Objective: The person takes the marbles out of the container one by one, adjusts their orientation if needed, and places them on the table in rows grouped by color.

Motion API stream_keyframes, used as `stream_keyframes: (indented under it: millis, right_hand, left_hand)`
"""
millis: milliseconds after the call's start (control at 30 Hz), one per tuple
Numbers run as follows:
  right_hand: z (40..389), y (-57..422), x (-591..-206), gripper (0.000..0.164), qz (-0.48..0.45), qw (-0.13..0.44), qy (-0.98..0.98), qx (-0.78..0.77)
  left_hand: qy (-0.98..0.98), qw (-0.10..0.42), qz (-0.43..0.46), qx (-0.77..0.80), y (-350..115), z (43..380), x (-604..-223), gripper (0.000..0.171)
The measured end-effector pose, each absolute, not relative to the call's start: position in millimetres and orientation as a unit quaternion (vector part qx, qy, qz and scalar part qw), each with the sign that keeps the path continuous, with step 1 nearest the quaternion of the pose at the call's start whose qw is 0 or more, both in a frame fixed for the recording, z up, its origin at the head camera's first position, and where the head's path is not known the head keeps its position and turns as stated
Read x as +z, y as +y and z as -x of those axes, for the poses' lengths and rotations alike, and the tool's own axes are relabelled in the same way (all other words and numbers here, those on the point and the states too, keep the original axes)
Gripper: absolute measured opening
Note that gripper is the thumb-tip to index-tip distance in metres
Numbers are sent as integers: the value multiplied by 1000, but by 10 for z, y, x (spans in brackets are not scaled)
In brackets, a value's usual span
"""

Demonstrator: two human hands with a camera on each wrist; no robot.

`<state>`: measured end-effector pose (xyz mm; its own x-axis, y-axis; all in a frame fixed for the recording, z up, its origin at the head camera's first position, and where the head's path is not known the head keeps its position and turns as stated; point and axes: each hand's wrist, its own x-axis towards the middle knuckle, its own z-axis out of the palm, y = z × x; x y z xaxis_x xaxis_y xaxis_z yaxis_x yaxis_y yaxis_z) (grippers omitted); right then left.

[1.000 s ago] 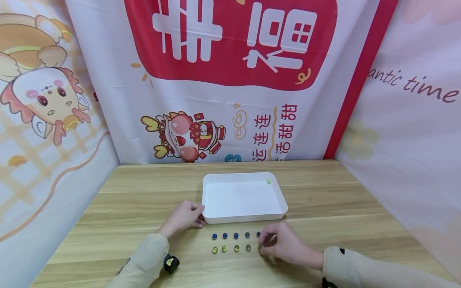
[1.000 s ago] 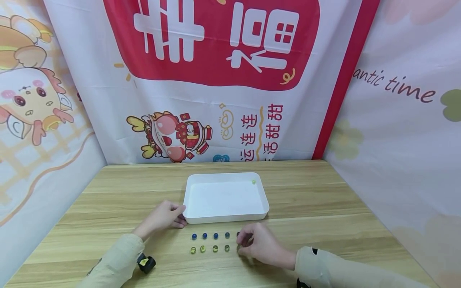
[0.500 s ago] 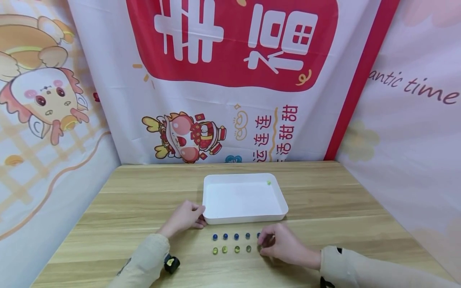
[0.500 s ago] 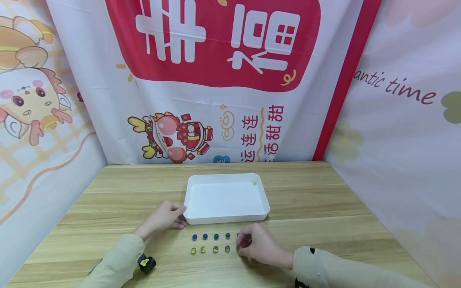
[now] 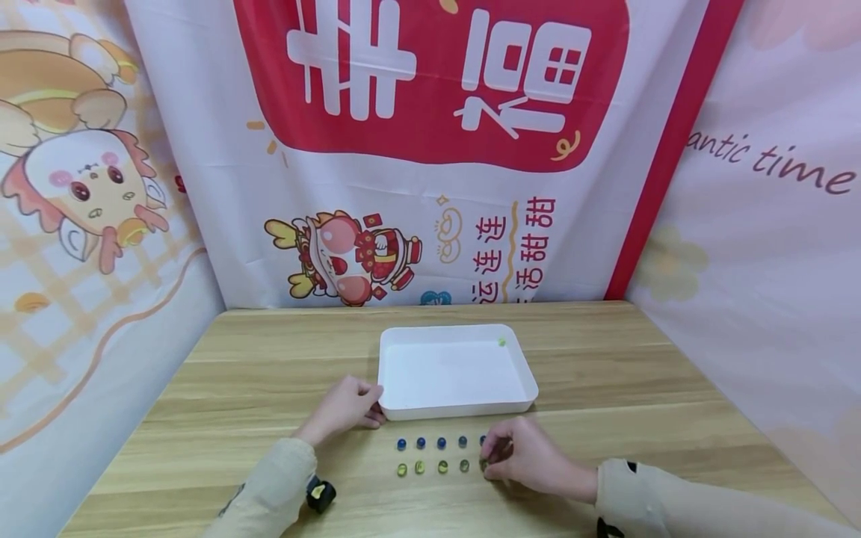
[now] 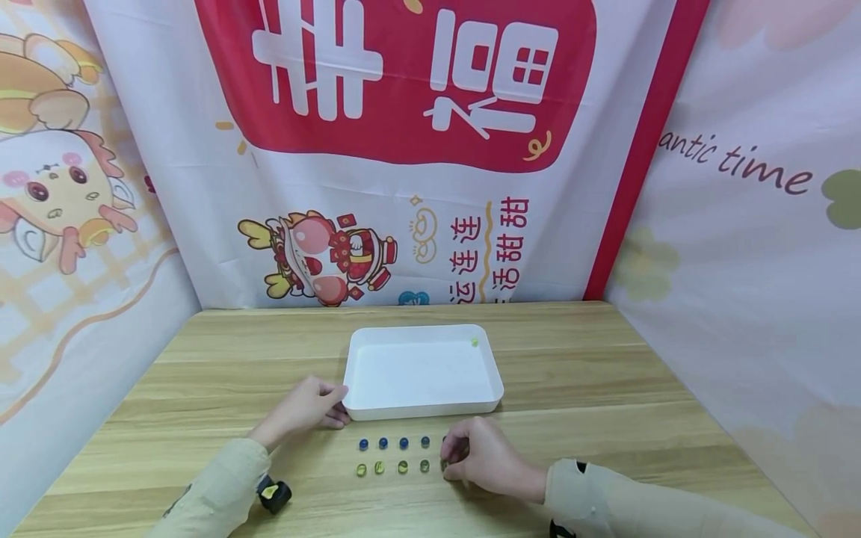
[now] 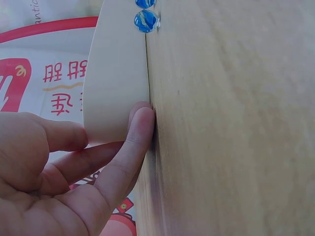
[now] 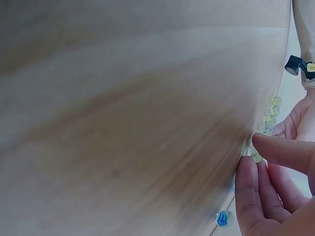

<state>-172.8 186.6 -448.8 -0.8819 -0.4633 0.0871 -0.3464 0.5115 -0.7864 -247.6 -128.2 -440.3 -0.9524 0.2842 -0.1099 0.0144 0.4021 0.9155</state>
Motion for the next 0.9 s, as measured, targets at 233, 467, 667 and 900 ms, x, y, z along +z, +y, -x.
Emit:
stream_keyframes:
  millis: [233, 467, 667, 900]
  right_hand:
    - [1731, 1874, -4463, 24, 227, 78, 866, -438]
    - [1721, 1869, -4432, 23, 211, 91, 868, -440]
    - [1710, 1873, -4435, 23, 198, 95, 865, -452]
    - [1715, 1879, -4434, 24, 203, 87, 864, -452]
  left_hand:
    - [829, 123, -94, 538, -1281, 2457, -4378, 31]
    - [832, 123, -91, 533, -1280, 2447, -4402, 31]
    - [830, 125, -89, 536, -1278, 2443, -4420, 31]
    - [829, 121, -88, 538, -1267, 2449, -4411, 31]
